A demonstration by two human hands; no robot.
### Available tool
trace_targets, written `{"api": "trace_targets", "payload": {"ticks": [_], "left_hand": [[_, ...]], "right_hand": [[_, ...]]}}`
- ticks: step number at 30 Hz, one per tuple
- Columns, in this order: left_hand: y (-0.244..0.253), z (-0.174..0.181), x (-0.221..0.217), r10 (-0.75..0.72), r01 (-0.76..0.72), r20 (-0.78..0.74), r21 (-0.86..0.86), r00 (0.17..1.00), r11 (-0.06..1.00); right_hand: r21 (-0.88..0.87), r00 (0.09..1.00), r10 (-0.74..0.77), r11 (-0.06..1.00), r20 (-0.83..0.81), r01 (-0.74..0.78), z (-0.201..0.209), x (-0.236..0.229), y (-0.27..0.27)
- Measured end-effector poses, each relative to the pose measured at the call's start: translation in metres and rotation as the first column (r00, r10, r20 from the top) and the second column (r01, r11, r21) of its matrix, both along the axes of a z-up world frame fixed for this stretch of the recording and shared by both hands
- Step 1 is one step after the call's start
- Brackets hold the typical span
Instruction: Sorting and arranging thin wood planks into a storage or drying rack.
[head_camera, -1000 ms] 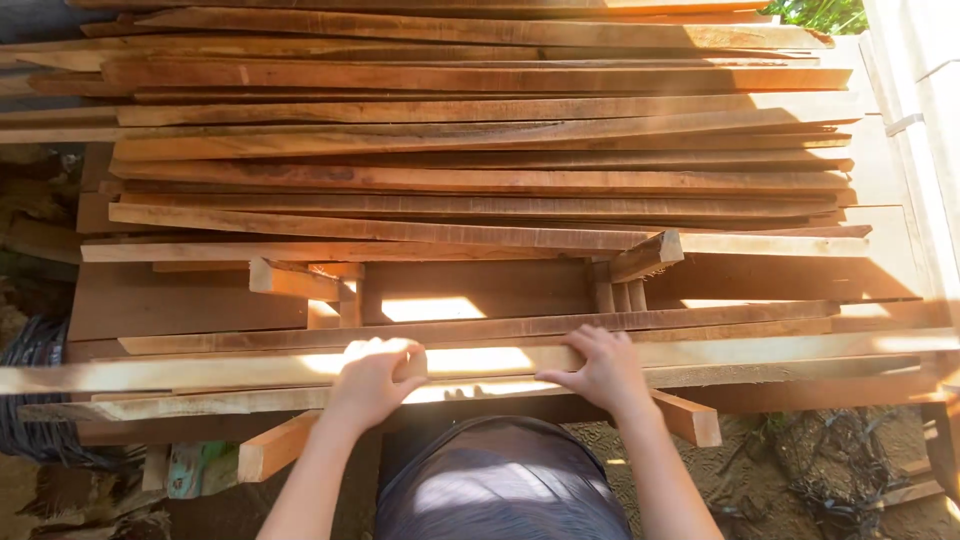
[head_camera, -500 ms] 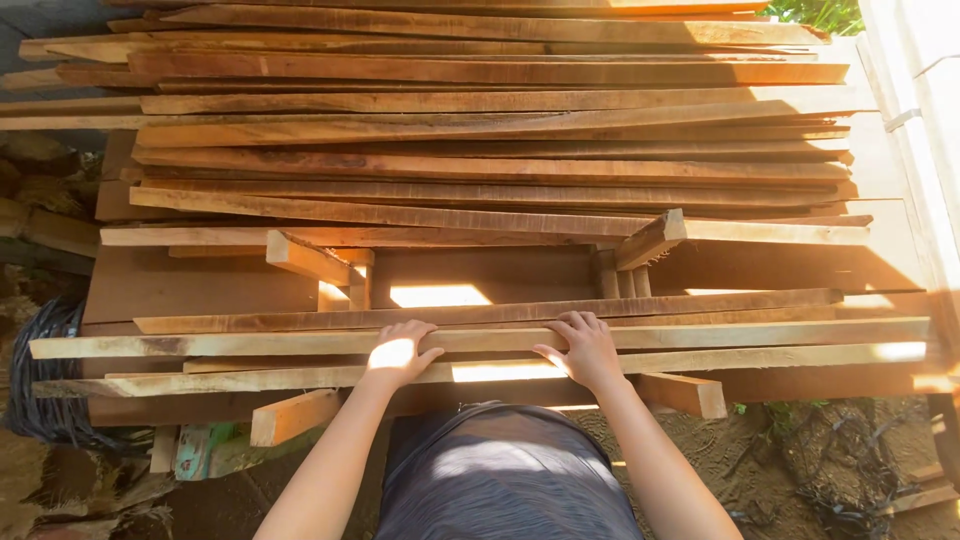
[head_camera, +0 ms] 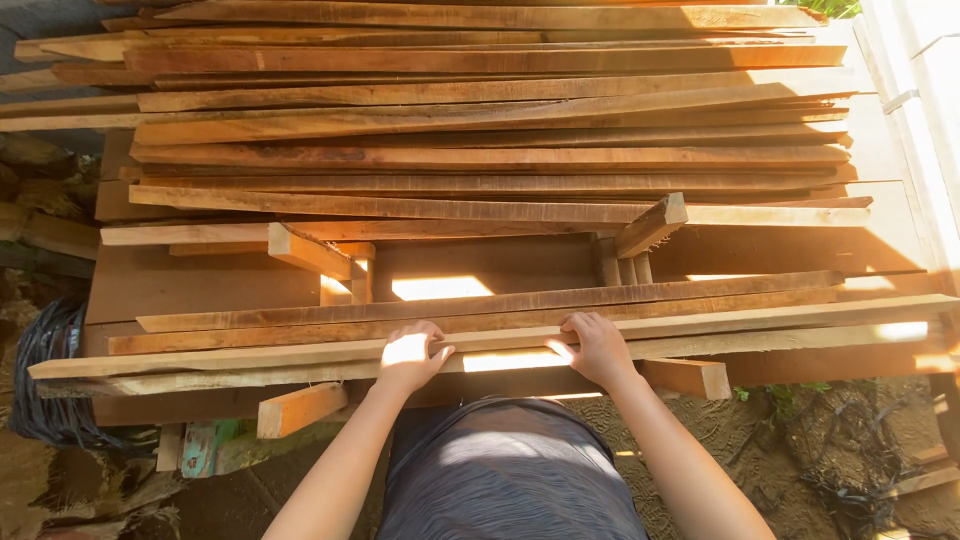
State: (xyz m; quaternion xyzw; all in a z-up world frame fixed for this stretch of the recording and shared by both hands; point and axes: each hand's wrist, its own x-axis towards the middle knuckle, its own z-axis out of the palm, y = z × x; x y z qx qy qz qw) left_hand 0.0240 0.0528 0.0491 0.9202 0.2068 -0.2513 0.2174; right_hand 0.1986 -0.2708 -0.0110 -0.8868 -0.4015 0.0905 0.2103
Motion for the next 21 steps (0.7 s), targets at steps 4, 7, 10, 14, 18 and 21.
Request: {"api": "trace_targets", "payload": {"ticks": [4, 7, 10, 14, 18, 21], "left_hand": [[0.004, -0.004, -0.001, 0.011, -0.013, -0.043, -0.043, 0.999, 0.999], [0.006, -0.003, 0.001, -0.064, 0.064, -0.072, -0.004, 0.995, 0.998], [0.008, -0.006, 0.007, -0.095, 0.095, -0.058, 0.005, 0.994, 0.995], [0.007, -0.009, 0.005, -0.070, 0.069, -0.081, -0.017, 0.994, 0.997], [0.000, -0.001, 0.004, -0.057, 0.052, -0.127, -0.041, 0.990, 0.998], [0.004, -0.008, 0.003, -0.061, 0.054, -0.127, -0.054, 0.990, 0.997]], "right_hand": [[0.003, 0.999, 0.037, 0.999, -0.007, -0.037, -0.005, -0.004, 0.004], [-0.031, 0.994, 0.039, 0.999, -0.103, -0.043, 0.000, -0.004, 0.010], [-0.069, 0.998, 0.025, 0.997, -0.066, -0.030, 0.018, -0.004, 0.017], [-0.084, 0.999, 0.030, 0.996, -0.043, -0.033, 0.001, -0.003, 0.018], [-0.196, 0.984, 0.028, 0.978, -0.177, -0.064, 0.013, -0.002, 0.023], [-0.258, 0.991, 0.049, 0.963, -0.123, -0.080, 0.002, 0.000, 0.022]]}}
